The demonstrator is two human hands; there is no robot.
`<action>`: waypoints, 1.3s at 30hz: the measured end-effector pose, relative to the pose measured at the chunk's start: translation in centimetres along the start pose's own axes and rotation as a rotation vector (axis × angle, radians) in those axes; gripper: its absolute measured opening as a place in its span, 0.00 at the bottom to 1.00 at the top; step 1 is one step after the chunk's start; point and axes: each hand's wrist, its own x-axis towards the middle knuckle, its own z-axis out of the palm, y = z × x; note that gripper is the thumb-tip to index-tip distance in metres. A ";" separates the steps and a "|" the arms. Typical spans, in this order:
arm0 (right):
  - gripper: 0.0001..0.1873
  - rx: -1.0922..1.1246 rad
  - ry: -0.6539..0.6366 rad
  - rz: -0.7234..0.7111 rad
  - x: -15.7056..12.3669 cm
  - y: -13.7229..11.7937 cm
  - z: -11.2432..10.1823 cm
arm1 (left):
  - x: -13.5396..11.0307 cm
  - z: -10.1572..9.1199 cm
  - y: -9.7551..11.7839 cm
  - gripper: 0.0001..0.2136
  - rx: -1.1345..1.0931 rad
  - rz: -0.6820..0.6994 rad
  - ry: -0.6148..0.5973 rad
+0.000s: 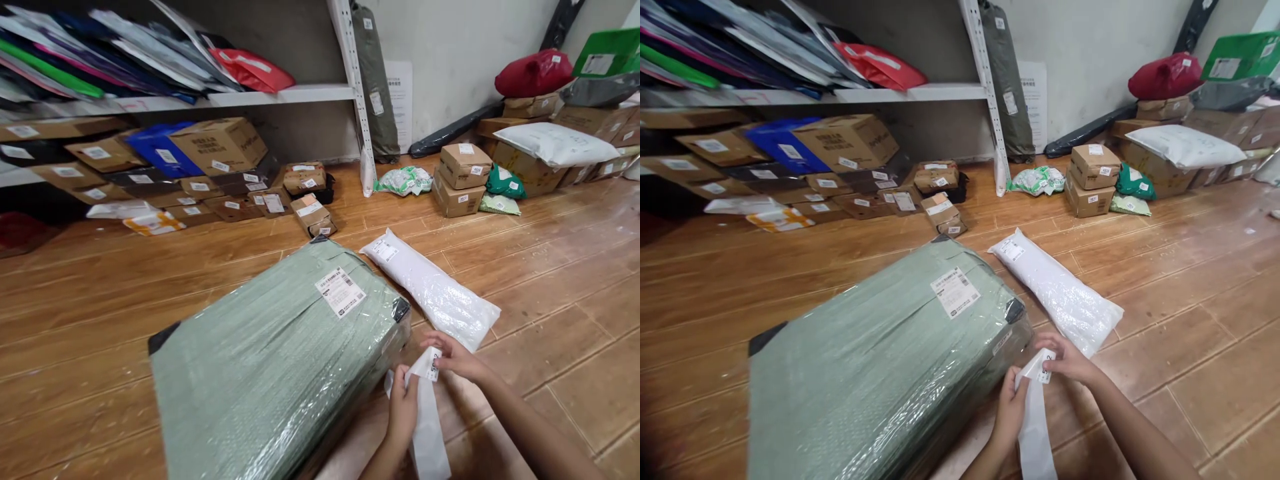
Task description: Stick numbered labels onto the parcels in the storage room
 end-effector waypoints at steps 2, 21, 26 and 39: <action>0.31 -0.003 0.097 0.028 -0.5 0.9 -0.1 | 0.4 0.3 -0.6 0.18 -0.090 0.003 -0.058; 0.25 0.137 0.122 0.169 0.7 0.3 2.3 | 1.7 -0.9 0.3 0.29 -0.315 0.021 0.007; 0.25 0.150 0.149 0.211 0.4 0.8 2.8 | 1.6 -0.5 0.0 0.27 -0.329 0.024 0.050; 0.30 0.086 0.155 0.291 0.0 3.5 3.9 | 0.6 0.3 -2.4 0.28 -0.296 0.023 0.016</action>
